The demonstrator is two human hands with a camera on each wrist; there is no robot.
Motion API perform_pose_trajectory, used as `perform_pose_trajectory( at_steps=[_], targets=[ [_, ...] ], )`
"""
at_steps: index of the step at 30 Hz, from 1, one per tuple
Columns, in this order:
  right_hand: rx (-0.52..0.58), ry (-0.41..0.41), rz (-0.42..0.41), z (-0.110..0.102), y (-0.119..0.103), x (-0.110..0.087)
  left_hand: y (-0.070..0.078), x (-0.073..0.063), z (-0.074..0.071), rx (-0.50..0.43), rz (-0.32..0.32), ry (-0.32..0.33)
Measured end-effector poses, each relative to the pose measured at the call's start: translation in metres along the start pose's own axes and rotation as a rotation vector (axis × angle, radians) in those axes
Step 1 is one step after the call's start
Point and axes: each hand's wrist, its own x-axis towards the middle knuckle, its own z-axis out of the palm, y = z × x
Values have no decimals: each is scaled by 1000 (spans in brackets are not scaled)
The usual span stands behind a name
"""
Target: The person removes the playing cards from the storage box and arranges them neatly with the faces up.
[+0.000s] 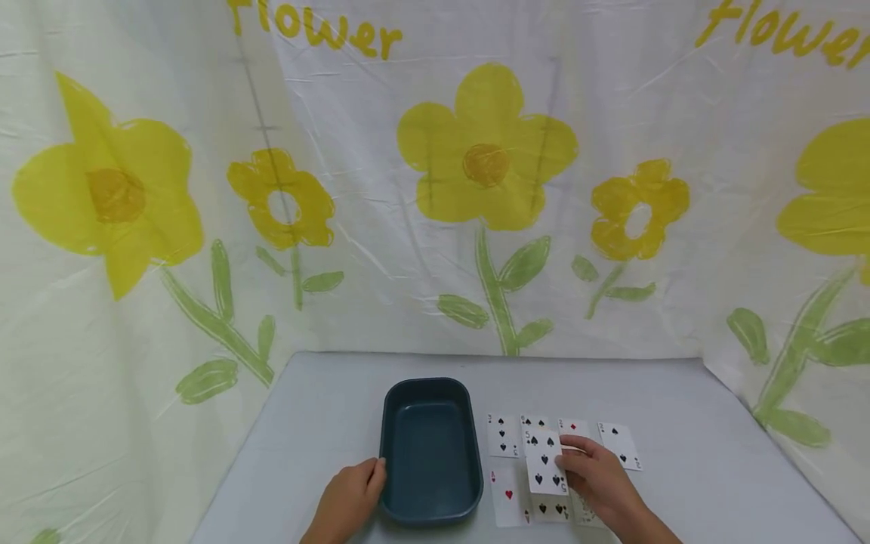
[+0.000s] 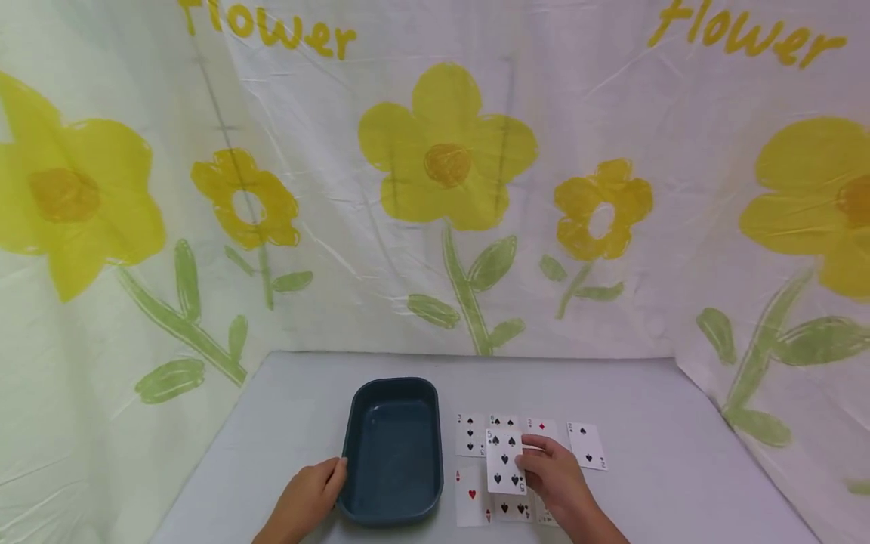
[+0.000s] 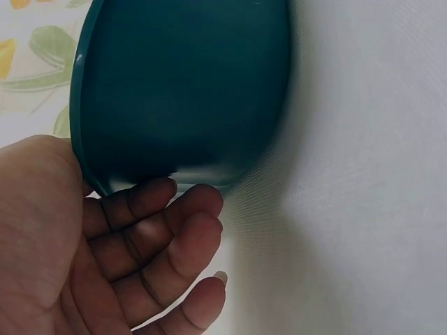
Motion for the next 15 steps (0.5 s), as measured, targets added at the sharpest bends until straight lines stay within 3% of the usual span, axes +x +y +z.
perform_pose_trajectory(
  at_steps=[9, 15],
  targets=[
    [6, 20, 38, -49, 11, -2, -2, 0, 2, 5, 11, 13],
    [-39, 94, 76, -88, 20, 1, -2, 0, 1, -2, 6, 8]
  ],
)
